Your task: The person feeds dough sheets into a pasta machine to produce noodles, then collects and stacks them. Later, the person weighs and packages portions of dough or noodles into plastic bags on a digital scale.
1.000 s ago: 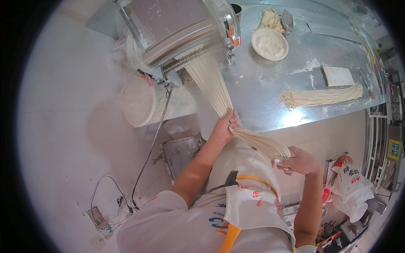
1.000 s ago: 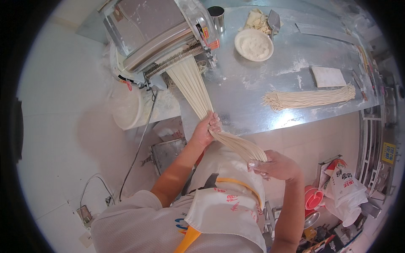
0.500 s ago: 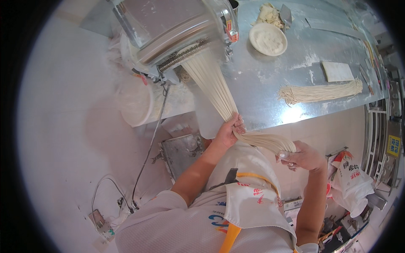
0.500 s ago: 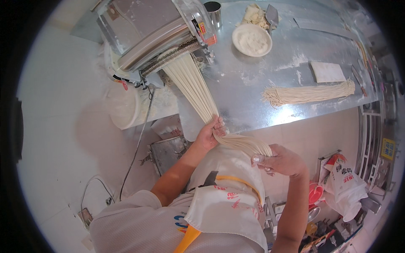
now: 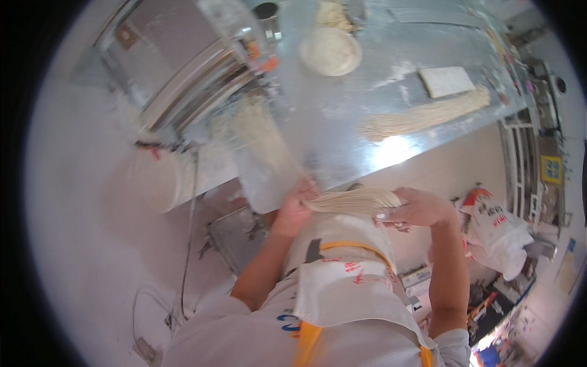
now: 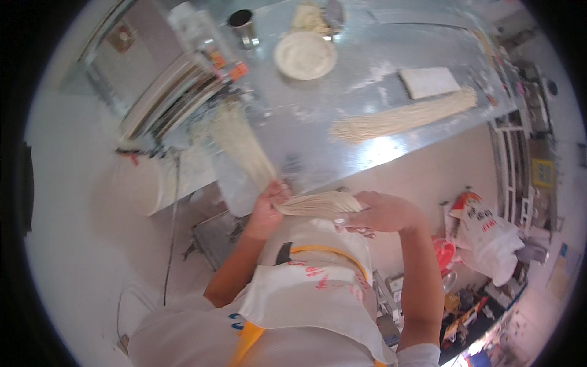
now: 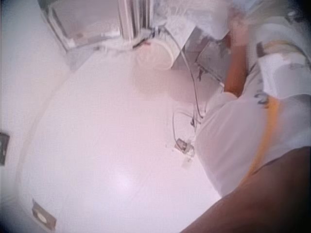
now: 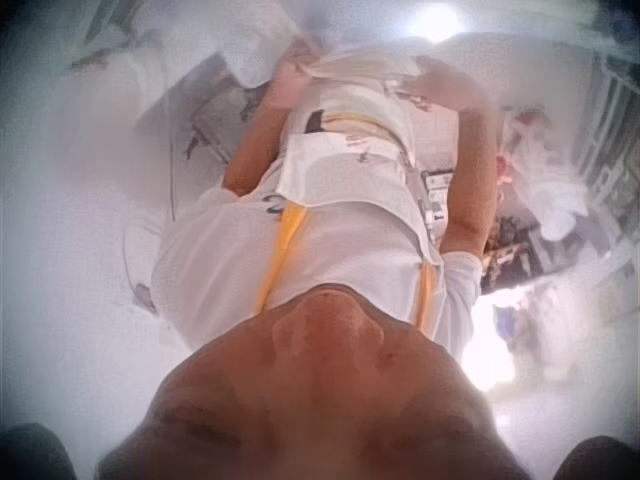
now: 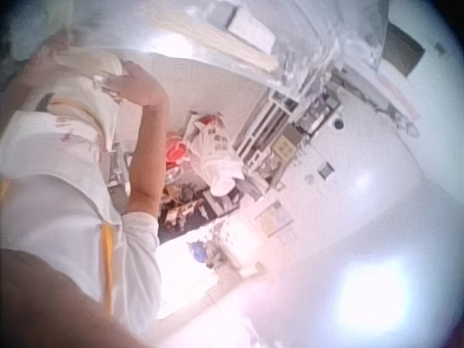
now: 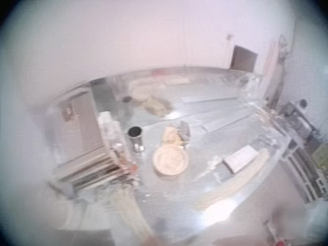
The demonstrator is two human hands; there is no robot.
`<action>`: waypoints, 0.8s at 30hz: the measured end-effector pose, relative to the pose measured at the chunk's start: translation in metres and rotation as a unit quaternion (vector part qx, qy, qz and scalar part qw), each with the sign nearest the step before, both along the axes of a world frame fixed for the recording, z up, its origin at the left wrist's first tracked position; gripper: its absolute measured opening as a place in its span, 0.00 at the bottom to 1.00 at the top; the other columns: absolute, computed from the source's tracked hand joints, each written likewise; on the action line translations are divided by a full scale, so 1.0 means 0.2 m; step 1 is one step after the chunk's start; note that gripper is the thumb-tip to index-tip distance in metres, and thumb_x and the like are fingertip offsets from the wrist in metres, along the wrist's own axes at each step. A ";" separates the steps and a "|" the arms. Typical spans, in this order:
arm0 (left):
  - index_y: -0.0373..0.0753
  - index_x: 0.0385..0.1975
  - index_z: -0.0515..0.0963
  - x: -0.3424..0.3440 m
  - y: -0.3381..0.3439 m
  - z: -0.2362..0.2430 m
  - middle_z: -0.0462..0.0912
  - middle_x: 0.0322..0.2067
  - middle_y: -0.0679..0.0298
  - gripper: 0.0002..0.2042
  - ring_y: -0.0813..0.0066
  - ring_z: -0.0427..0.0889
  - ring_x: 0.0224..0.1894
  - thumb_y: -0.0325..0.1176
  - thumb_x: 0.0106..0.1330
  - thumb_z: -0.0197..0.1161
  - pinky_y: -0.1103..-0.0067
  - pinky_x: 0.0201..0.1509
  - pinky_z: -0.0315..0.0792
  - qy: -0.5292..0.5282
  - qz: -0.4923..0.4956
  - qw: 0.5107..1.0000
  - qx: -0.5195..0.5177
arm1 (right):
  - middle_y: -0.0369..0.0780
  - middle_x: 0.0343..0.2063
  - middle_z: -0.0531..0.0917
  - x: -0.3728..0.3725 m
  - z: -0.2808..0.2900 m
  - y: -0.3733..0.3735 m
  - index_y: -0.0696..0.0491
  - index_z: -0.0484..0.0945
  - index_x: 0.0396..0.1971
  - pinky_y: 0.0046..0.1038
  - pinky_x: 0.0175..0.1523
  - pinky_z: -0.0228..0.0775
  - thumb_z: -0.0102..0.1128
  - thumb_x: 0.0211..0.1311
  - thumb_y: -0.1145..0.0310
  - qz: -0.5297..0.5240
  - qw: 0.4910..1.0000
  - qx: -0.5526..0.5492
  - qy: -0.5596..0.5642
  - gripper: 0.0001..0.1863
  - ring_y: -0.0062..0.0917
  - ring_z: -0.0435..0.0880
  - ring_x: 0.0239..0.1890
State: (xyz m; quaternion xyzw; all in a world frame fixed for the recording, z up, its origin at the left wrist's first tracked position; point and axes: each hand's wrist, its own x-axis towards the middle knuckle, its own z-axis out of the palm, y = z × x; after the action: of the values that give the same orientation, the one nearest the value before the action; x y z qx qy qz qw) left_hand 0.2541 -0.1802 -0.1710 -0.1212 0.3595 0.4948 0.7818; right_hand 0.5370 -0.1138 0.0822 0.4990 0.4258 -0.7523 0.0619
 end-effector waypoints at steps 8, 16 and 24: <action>0.40 0.42 0.77 0.44 0.36 0.19 0.77 0.34 0.62 0.11 0.63 0.75 0.43 0.40 0.82 0.55 0.67 0.61 0.73 -0.183 0.123 0.961 0.168 | 0.31 0.24 0.81 0.82 0.16 0.47 0.56 0.86 0.41 0.22 0.26 0.69 0.72 0.66 0.46 0.092 0.985 0.029 -0.143 0.24 0.15 0.75 0.22; 0.37 0.41 0.78 1.38 0.93 0.08 0.80 0.40 0.60 0.09 0.59 0.76 0.60 0.36 0.80 0.58 0.59 0.77 0.64 -0.060 0.237 0.965 0.095 | 0.31 0.25 0.80 2.06 -0.13 1.39 0.57 0.83 0.40 0.24 0.27 0.69 0.71 0.68 0.50 0.112 0.958 -0.026 -0.263 0.22 0.15 0.72 0.23; 0.30 0.62 0.68 1.77 1.02 -0.14 0.75 0.58 0.54 0.17 0.55 0.71 0.69 0.24 0.77 0.60 0.55 0.81 0.62 0.000 0.286 0.958 -0.021 | 0.35 0.22 0.80 2.93 -0.81 2.03 0.56 0.84 0.34 0.30 0.29 0.74 0.69 0.67 0.49 0.222 0.922 -0.002 -0.318 0.22 0.22 0.75 0.21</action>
State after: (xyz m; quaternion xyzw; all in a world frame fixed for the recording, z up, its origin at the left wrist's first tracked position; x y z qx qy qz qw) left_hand 0.6090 0.0237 -0.1995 -0.2351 0.3197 0.6902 0.6051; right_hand 1.1228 0.2926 -0.0808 0.6048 0.4816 -0.5218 0.3607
